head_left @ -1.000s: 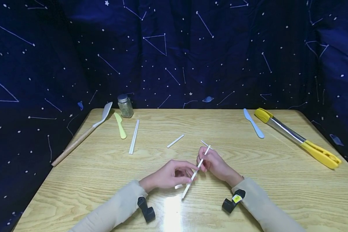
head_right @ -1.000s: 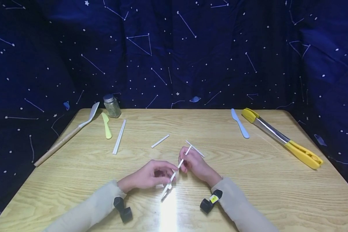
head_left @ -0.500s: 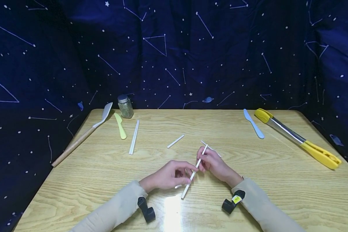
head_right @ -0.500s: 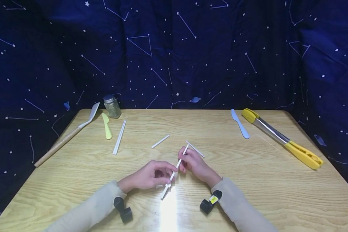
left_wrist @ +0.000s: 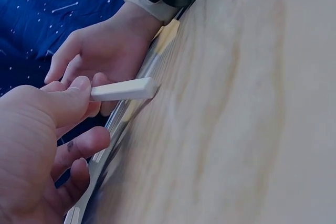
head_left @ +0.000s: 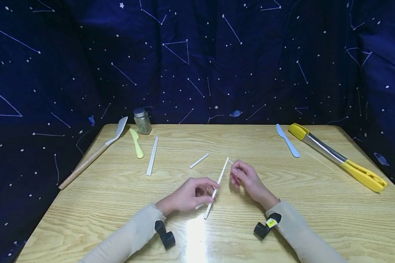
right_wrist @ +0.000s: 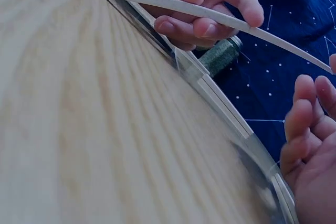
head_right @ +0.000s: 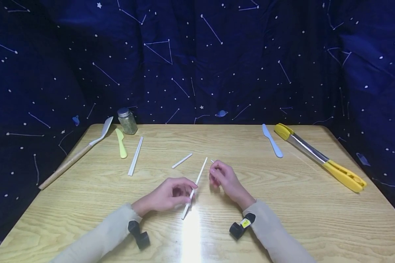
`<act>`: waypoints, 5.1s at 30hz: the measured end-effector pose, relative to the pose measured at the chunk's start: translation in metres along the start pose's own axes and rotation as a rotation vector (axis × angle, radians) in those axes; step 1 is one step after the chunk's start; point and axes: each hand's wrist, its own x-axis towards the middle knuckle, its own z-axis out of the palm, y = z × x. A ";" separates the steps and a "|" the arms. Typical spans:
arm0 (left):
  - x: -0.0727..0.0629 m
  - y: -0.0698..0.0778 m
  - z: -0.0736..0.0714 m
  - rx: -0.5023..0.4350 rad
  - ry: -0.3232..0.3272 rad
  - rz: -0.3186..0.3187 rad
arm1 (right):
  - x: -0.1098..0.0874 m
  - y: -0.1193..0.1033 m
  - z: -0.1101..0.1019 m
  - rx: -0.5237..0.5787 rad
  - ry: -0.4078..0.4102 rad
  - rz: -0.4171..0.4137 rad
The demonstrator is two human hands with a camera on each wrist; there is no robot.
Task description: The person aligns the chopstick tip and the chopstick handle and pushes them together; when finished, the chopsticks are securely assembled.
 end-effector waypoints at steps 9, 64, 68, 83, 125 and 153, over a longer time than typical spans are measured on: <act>-0.001 -0.010 -0.016 0.042 0.086 -0.029 | 0.001 -0.003 -0.004 -0.271 0.165 0.100; -0.025 -0.033 -0.097 0.728 0.309 -0.351 | 0.001 0.010 -0.024 -0.969 0.196 0.192; -0.028 -0.034 -0.100 0.760 0.305 -0.339 | 0.001 0.009 -0.023 -0.954 0.200 0.189; -0.031 -0.035 -0.115 0.779 0.266 -0.412 | 0.002 0.012 -0.026 -0.870 0.225 0.160; -0.010 -0.029 -0.077 0.749 0.498 -0.196 | -0.002 0.014 -0.026 -0.770 0.304 0.096; 0.025 -0.034 -0.026 0.898 0.553 -0.245 | 0.002 0.013 -0.024 -0.643 0.463 -0.007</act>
